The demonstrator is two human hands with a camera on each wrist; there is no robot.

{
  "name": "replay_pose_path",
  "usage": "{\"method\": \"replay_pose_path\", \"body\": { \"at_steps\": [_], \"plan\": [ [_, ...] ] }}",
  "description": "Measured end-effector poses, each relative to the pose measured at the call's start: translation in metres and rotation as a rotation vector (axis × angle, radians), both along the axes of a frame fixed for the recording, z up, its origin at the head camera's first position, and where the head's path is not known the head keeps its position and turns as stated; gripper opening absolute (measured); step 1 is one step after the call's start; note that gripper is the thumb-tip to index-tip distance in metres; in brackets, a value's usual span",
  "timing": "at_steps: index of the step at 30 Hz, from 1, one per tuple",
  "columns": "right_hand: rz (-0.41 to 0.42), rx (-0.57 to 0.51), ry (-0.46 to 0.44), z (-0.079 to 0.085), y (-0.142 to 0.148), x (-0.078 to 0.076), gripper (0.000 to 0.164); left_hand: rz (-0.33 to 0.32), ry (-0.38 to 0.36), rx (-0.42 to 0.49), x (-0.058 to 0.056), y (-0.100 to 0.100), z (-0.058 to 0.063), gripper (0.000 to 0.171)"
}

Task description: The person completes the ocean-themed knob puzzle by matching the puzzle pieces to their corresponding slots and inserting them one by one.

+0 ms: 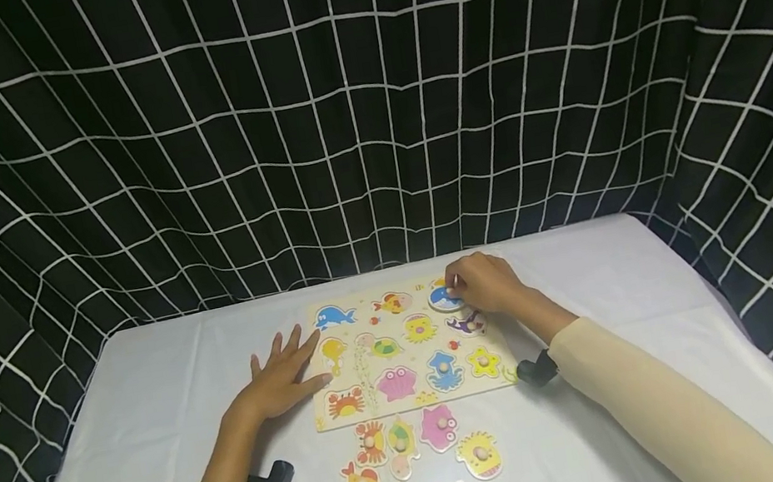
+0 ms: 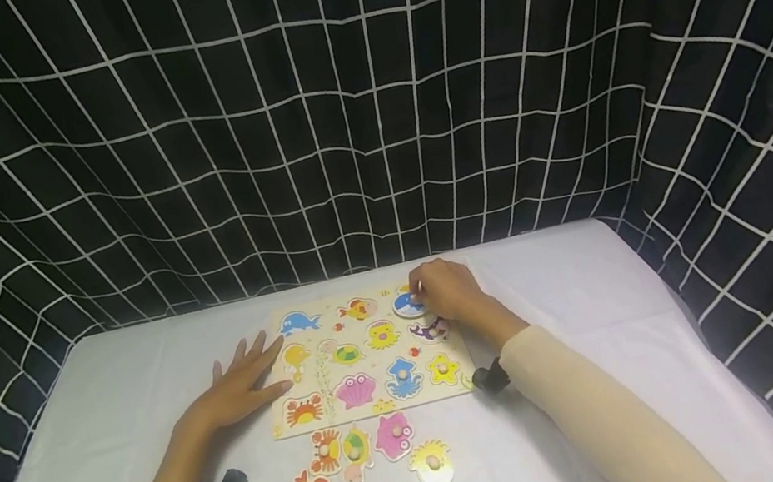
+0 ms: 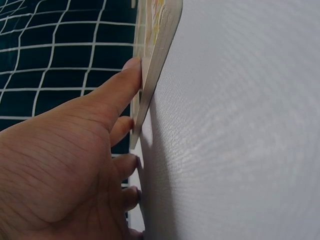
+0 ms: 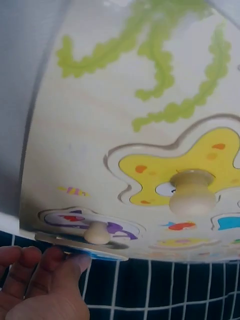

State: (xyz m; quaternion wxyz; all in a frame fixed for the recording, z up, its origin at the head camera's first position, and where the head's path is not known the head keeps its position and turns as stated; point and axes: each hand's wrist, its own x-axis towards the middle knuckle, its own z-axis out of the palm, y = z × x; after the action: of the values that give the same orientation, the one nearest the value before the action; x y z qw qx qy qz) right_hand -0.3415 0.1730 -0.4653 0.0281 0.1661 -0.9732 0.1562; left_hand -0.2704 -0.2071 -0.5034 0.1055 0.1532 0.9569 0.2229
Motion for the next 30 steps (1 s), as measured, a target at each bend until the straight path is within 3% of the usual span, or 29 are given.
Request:
{"method": "replay_pose_path", "body": {
  "at_steps": [6, 30],
  "plan": [
    [0.002, 0.007, -0.005, -0.0087, 0.0008, -0.0041, 0.012, -0.001, -0.006, 0.0, 0.0005, 0.0009, -0.0016, 0.081],
    [-0.017, 0.007, -0.025, -0.0062, -0.0003, -0.0071, 0.012, 0.007, -0.003, -0.001, 0.0, 0.0001, -0.0001, 0.082]
  ]
}}
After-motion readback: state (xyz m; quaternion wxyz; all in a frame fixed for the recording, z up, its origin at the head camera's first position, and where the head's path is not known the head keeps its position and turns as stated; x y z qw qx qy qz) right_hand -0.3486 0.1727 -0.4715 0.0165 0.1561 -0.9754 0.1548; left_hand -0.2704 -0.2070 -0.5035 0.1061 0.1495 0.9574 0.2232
